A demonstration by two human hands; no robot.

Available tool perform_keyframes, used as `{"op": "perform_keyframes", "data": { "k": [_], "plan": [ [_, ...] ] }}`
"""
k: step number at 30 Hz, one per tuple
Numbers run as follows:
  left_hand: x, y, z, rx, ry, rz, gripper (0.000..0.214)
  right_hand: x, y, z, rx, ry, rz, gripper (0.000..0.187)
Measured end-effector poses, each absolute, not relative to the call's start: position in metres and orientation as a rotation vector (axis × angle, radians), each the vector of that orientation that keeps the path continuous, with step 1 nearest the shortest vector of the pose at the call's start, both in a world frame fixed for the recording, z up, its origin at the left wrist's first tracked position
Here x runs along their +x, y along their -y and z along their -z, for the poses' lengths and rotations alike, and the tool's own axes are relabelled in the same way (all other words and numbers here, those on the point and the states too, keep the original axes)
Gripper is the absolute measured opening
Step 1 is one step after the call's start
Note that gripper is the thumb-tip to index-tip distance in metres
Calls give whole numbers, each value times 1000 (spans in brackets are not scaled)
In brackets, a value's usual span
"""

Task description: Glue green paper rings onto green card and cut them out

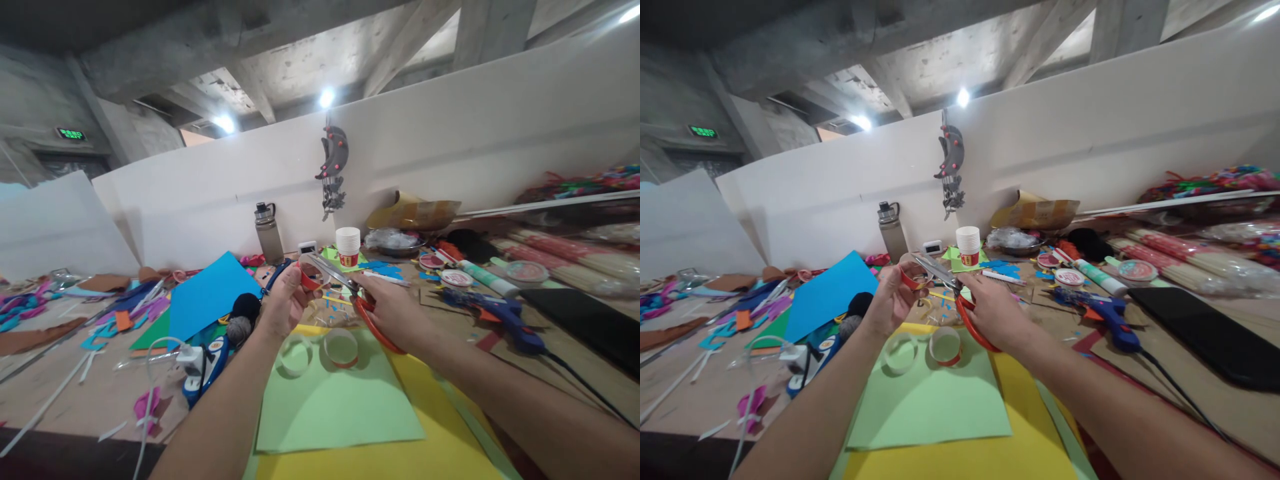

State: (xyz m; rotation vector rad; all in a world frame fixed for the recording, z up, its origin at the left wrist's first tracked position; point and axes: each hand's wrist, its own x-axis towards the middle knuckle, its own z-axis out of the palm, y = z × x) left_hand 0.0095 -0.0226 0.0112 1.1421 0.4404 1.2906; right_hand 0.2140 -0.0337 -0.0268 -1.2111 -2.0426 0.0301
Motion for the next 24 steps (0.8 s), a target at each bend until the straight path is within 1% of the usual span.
{"op": "perform_keyframes", "data": {
  "k": [7,12,13,16,17,24],
  "plan": [
    [5,17,-8,1144,-399,-1292,41,214,34,28,-1207,2050,-2,42],
    [5,13,-9,1052,-435,-1274,50,214,33,27,-1202,2055,12,42],
    [5,12,-9,1030,-456,-1282,49,214,33,27,-1204,2059,7,42],
    [5,9,-6,1034,-517,-1342,34,213,34,26,-1206,2062,-19,42],
    [5,9,-5,1057,-527,-1367,32,213,34,26,-1212,2062,-24,41],
    [10,10,-3,1132,-586,-1429,38,210,38,22,-1245,2058,-74,42]
  ]
}}
